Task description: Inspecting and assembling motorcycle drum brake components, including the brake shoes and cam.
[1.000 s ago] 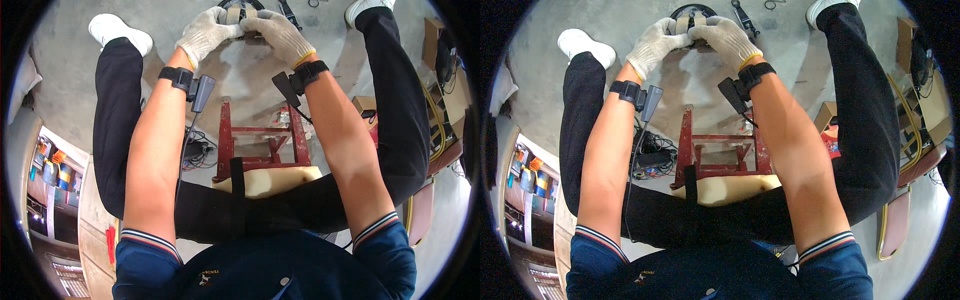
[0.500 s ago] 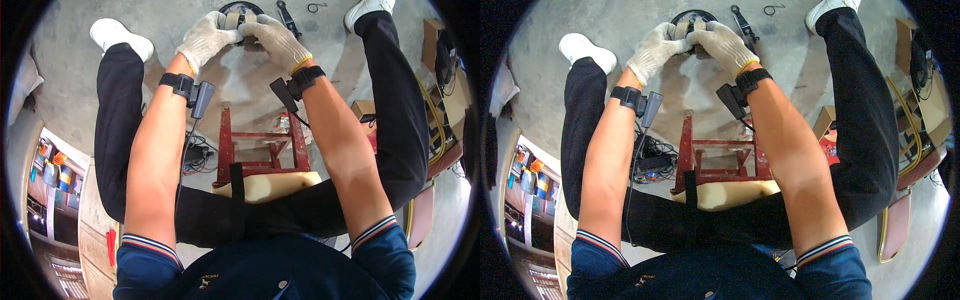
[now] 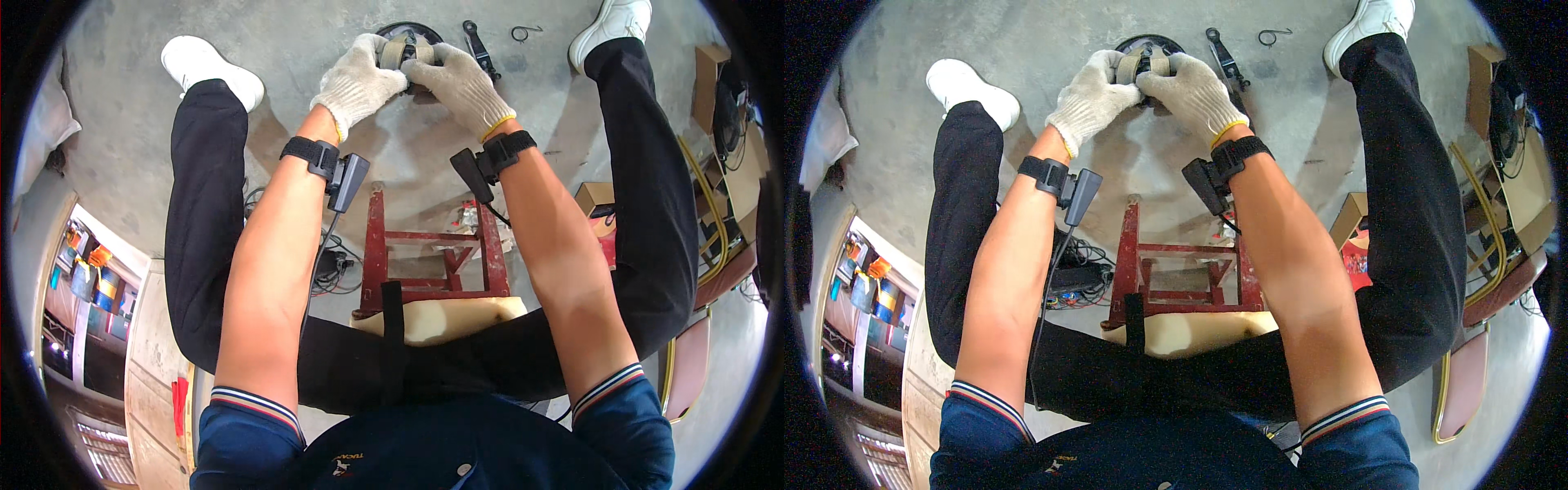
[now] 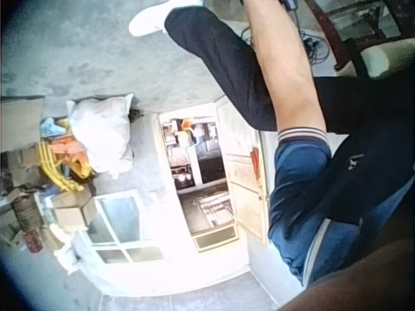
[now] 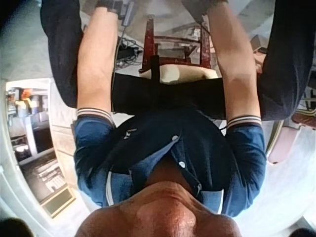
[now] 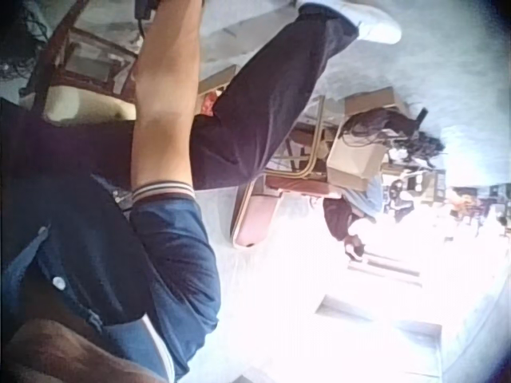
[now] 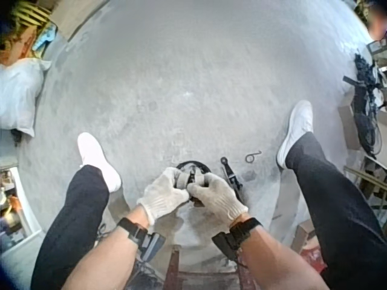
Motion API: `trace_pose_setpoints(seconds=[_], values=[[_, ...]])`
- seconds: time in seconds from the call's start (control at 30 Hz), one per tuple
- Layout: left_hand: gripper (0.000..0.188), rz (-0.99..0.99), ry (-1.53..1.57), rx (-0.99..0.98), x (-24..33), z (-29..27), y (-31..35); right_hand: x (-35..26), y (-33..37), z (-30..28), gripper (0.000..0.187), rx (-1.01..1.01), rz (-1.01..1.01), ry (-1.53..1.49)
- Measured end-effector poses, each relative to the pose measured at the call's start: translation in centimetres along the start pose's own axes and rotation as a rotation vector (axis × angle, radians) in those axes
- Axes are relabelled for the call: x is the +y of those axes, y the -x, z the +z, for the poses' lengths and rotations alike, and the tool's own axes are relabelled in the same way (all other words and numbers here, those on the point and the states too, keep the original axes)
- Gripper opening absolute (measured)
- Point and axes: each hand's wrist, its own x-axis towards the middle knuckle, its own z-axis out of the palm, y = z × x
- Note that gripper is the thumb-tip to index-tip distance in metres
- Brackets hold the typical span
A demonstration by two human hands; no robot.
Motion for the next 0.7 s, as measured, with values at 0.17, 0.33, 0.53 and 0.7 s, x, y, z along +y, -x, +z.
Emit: trace_pose_setpoints(seconds=[0.17, 0.33, 0.53, 0.7], values=[[0.061, 0.014, -0.024, -0.008, 1.2, 0.3, 0.0, 1.4, -0.5, -0.4, 0.043, 0.013, -0.005, 0.004], [0.059, 0.002, -0.015, 0.013, 2.0, 1.0, -0.3, 3.4, -1.5, -0.4, 0.044, 0.066, -0.007, -0.085], [0.057, 0.040, 0.005, 0.027, 1.7, 1.4, -0.4, 3.2, -1.5, -0.7, 0.043, 0.067, -0.029, -0.070], [0.056, 0.005, -0.091, 0.001, 1.4, 0.9, -0.7, 3.2, -1.6, -1.0, 0.044, 0.030, 0.050, -0.013]])
